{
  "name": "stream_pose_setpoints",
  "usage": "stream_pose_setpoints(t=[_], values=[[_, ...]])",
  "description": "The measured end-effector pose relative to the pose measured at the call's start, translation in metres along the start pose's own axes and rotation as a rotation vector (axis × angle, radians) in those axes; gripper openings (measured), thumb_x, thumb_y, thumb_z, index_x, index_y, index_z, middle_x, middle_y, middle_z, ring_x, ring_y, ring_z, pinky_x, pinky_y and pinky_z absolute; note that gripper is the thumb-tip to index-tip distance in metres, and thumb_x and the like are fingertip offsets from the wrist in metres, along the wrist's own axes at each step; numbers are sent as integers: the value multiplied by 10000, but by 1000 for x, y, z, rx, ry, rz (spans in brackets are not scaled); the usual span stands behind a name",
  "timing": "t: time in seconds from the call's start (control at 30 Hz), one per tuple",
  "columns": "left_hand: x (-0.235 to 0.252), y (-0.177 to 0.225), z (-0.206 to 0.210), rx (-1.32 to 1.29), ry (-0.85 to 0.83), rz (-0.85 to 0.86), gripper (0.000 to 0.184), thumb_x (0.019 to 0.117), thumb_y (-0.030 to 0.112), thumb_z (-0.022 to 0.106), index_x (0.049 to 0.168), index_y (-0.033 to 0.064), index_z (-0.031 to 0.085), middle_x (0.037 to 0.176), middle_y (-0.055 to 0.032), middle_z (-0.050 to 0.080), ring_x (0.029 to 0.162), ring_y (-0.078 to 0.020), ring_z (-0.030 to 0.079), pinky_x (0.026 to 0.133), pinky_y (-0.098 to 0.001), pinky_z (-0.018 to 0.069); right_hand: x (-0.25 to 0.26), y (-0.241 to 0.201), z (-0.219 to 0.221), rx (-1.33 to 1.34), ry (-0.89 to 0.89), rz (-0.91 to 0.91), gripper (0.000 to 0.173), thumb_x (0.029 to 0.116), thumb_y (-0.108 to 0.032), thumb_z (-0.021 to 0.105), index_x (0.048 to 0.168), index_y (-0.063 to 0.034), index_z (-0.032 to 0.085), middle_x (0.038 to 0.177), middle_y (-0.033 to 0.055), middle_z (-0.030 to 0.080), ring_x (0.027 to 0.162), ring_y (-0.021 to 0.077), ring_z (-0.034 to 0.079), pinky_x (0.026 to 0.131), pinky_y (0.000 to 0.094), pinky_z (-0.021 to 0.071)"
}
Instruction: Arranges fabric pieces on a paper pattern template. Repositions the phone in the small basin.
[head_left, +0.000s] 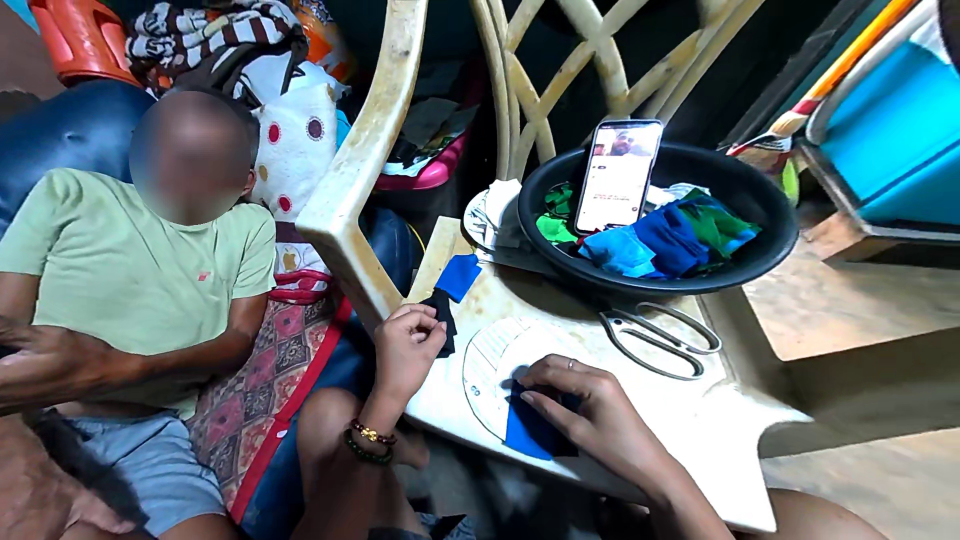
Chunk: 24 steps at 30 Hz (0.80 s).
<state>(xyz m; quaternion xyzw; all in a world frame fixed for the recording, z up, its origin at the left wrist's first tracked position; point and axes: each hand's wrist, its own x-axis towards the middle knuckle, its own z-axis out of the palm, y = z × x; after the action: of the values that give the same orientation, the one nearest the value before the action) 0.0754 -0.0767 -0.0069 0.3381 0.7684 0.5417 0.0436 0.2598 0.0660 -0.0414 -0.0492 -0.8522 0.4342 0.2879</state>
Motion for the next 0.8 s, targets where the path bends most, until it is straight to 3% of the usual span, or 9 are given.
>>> stream_pose_setpoints(t=[0.1, 0.2, 0.27, 0.37, 0.47, 0.57, 0.63, 0.7, 0.8], values=[[-2, 8, 3, -438, -101, -86, 143, 857, -30, 564, 749, 40, 625, 1008, -41, 701, 940, -38, 659, 796, -215, 554, 1, -3, 3, 150, 77, 92, 251, 921, -123, 640, 1090, 50, 707, 1008, 74, 688, 857, -3, 643, 784, 142, 540], [-15, 18, 7, -764, -303, -129, 260, 833, -39, 495, 719, 151, 631, 968, 21, 752, 884, -13, 692, 737, -194, 565, 5, -14, 0, 523, 63, 219, 459, 981, -243, 637, 1312, 62, 547, 1150, -13, 684, 1021, 33, 681, 918, 231, 578], [-24, 17, 10, -861, -445, -106, 256, 840, -17, 528, 737, 171, 668, 963, 25, 761, 882, -3, 696, 726, -174, 554, 6, -17, -4, 755, -2, 284, 540, 983, -323, 640, 1369, 12, 464, 1109, -83, 687, 993, 23, 677, 921, 241, 570], [-37, 17, 15, -837, -498, -135, 247, 859, -27, 529, 766, 161, 660, 913, 38, 752, 811, 15, 686, 680, -155, 547, 3, -17, -8, 853, -13, 309, 417, 942, -139, 671, 1305, -29, 497, 961, -94, 707, 832, 12, 692, 799, 211, 592], [-50, 23, 15, -723, -446, -236, 243, 878, -41, 509, 774, 148, 620, 813, 73, 690, 702, 19, 649, 628, -163, 556, 2, -18, -13, 752, 48, 358, 313, 839, 74, 659, 1107, -74, 596, 863, -77, 713, 725, 13, 681, 696, 183, 586], [-63, 26, 17, -644, -401, -299, 190, 885, -78, 555, 905, 106, 596, 778, 75, 700, 672, -2, 672, 609, -182, 572, -1, -15, -16, 575, 41, 335, 169, 844, 51, 668, 927, -92, 702, 835, -107, 700, 719, -43, 639, 676, 135, 545], [-72, 24, 19, -619, -377, -268, 245, 859, -114, 597, 1017, 63, 538, 848, 48, 722, 722, -33, 704, 648, -211, 595, -3, -13, -19, 450, -16, 294, 121, 892, 13, 648, 896, -51, 750, 929, -67, 705, 805, -55, 642, 736, 119, 551], [-83, 22, 21, -573, -338, -221, 247, 839, -127, 626, 1008, 33, 544, 890, 36, 697, 741, -43, 697, 686, -226, 612, -4, -13, -21, 334, -68, 286, 140, 929, -8, 627, 921, -31, 765, 977, -25, 701, 852, -54, 636, 764, 112, 539], [-93, 24, 24, -423, -265, -177, 120, 829, -106, 653, 916, -25, 668, 891, 10, 705, 707, -6, 675, 672, -188, 604, -3, -14, -21, 232, -131, 293, 135, 934, -7, 635, 952, -21, 768, 988, 8, 686, 882, -32, 632, 777, 117, 528]])
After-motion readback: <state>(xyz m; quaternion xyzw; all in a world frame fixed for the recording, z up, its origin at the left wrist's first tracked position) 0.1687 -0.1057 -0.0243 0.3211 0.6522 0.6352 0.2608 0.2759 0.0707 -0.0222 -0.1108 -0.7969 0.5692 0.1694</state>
